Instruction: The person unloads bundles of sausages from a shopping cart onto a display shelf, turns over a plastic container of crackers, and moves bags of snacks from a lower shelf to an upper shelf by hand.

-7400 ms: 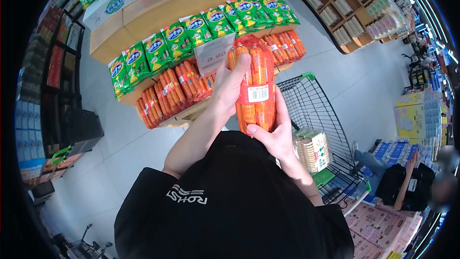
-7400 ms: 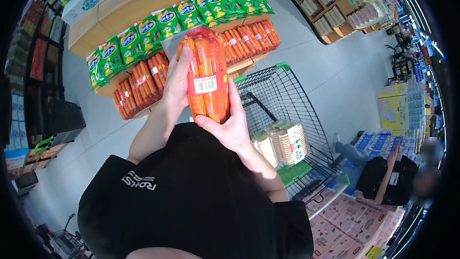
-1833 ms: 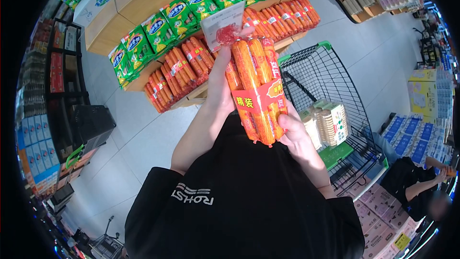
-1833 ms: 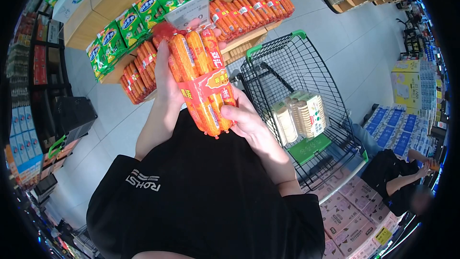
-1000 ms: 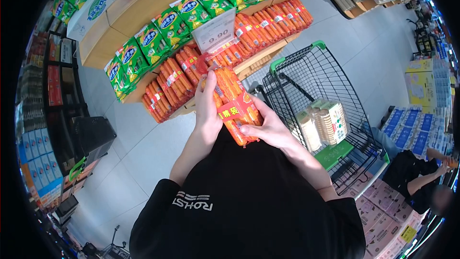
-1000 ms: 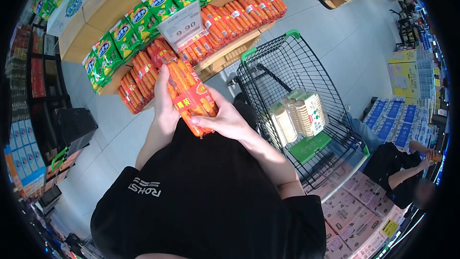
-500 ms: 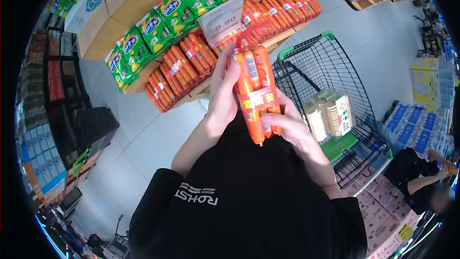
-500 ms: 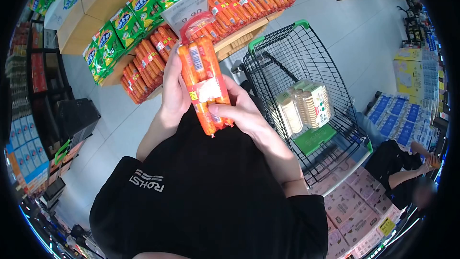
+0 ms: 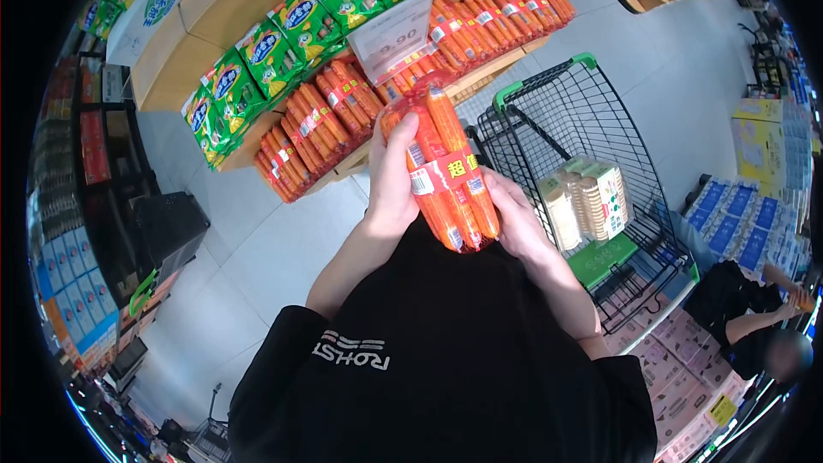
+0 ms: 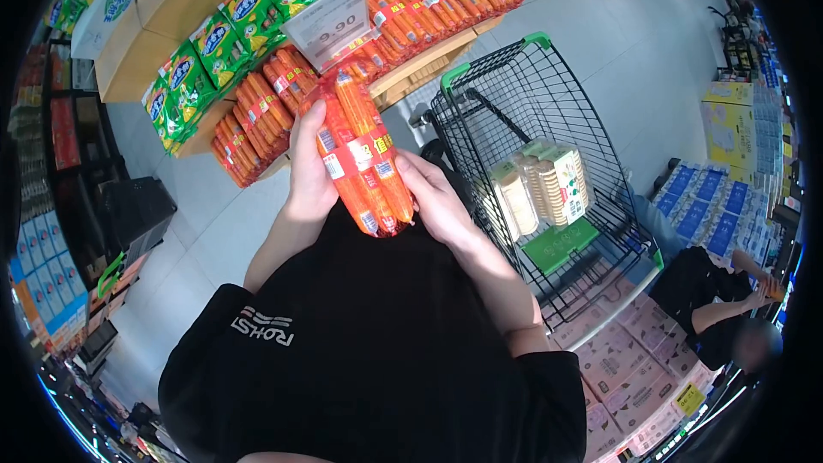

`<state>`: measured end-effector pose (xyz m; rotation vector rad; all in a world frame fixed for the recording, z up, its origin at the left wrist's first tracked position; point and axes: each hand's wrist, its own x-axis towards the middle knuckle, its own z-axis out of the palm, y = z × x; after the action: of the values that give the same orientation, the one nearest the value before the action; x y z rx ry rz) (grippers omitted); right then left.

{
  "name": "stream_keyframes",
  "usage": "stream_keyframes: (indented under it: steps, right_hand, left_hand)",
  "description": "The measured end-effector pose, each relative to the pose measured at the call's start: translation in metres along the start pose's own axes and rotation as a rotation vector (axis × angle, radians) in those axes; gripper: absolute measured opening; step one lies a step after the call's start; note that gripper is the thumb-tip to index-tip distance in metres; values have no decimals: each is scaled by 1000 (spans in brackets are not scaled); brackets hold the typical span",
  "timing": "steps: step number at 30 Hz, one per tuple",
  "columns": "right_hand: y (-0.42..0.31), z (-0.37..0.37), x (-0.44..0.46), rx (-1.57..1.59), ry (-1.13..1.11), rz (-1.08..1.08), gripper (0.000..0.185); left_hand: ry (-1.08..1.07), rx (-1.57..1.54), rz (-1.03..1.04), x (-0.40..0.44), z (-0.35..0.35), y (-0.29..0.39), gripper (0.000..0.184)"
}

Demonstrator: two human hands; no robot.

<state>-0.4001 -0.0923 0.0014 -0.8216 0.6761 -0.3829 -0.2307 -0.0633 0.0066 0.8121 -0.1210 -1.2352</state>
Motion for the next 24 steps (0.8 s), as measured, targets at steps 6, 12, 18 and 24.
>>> stream_keyframes:
  steps: [6,12,18,24]
  right_hand:
    - [-13,-1,0,-814,229,-171,73]
    - [-47,-11,26,-1309,296,-12,99]
    - [-54,-84,79,-1115,376,-120,89]
    - [-88,-170,174,-1070,450,-124,84]
  left_hand:
    - [133,-25,36,14,-2,-26,36]
    - [230,21,34,42,20,-53,42]
    - [215,251,0,111,36,-88,61]
    - [134,891,198,192,12,-124,59]
